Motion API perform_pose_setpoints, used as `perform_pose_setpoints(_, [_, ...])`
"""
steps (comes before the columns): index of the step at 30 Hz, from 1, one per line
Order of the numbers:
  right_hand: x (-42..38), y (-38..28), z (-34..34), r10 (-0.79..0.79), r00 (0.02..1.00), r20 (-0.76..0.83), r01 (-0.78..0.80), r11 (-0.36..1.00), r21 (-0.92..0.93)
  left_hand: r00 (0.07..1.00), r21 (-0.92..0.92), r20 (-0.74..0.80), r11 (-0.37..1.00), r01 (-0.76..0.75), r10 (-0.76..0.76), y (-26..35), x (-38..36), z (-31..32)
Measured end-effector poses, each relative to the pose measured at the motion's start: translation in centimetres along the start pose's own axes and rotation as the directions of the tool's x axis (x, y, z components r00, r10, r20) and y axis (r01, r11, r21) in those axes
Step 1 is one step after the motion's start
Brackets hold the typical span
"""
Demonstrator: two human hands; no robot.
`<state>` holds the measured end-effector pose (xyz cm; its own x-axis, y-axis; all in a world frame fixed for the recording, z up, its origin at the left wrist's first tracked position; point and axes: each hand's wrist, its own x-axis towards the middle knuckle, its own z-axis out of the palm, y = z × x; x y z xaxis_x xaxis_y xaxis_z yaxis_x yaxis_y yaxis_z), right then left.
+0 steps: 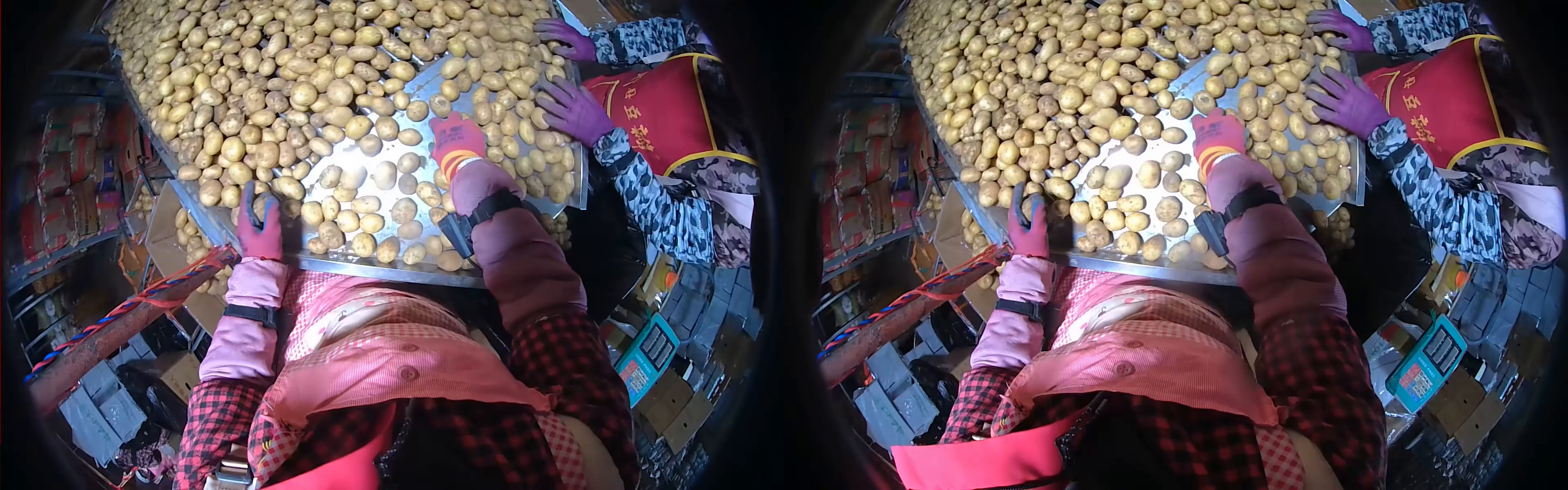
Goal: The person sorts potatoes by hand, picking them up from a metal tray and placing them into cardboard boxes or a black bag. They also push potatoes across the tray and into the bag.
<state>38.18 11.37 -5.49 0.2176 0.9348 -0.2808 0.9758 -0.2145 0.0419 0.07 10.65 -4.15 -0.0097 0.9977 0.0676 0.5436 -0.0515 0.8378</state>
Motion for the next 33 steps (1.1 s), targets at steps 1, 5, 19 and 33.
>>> perform_pose_setpoints(1, [-0.1,0.1,-0.5,-0.009,1.0,-0.017,0.01,0.998,0.069,0.994,-0.112,0.075,0.99,0.081,-0.073,0.8,0.1,0.5])
perform_pose_setpoints(5, [-1.0,0.6,0.7,0.005,0.996,-0.085,0.034,0.889,0.457,0.797,-0.489,0.565,0.691,0.532,-0.213,4.3,-1.2,2.6])
perform_pose_setpoints(19, [-4.7,1.6,2.6,-0.178,0.933,-0.312,0.299,0.866,0.401,0.563,-0.399,0.792,0.497,0.771,-0.236,4.2,-0.9,3.9])
perform_pose_setpoints(33, [4.7,-0.9,-2.4,-0.127,0.887,-0.444,0.317,0.867,0.385,0.618,-0.388,0.729,0.565,0.728,-0.296,5.1,-0.1,2.1])
